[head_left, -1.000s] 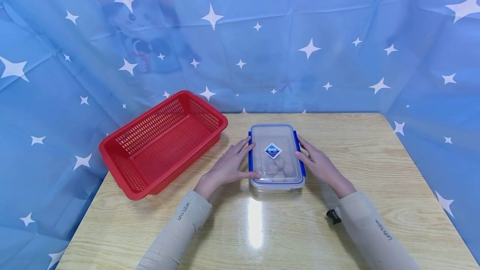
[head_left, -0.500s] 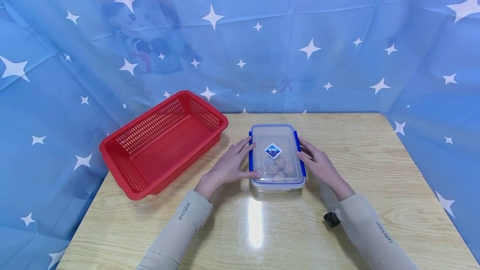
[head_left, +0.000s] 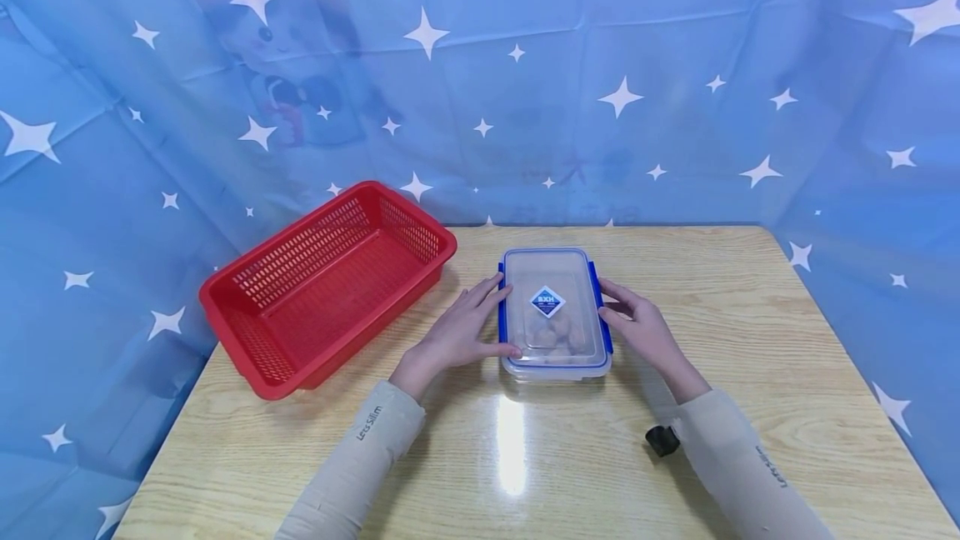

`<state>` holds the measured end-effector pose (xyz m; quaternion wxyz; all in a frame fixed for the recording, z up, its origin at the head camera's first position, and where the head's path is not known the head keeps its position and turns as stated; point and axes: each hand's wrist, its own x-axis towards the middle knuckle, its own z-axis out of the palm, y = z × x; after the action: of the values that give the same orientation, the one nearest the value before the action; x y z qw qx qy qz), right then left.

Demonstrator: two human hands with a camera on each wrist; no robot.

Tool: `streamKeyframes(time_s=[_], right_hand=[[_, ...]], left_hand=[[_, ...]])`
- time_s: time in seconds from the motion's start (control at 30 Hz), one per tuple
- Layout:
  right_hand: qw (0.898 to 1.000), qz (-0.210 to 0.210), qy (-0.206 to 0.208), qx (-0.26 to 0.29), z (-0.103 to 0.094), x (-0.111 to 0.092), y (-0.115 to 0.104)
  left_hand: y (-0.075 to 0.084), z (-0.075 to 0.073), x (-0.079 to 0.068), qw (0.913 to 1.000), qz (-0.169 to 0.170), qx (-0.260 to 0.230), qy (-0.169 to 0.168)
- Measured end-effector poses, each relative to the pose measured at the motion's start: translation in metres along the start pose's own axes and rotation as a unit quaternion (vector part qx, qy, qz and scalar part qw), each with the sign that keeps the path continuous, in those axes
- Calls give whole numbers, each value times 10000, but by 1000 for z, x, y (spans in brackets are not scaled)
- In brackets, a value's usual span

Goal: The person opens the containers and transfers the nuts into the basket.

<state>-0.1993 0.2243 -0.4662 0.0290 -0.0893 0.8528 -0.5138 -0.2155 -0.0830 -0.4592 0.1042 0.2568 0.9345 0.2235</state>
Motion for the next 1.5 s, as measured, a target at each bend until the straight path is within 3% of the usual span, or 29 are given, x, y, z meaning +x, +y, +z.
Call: streamKeyframes(time_s=[0.67,1.2,1.5], right_hand=[[9993,336,167,82,-1,1,3],[9933,595,241,-958,5,10,-7],[9887,752,156,-1285,6,13,-16]], left_hand=[[2,0,-1,9999,-105,-94,-41],[3,-1,-1,9999,-95,-86,-4],[5,0,0,9999,-108,44,37]])
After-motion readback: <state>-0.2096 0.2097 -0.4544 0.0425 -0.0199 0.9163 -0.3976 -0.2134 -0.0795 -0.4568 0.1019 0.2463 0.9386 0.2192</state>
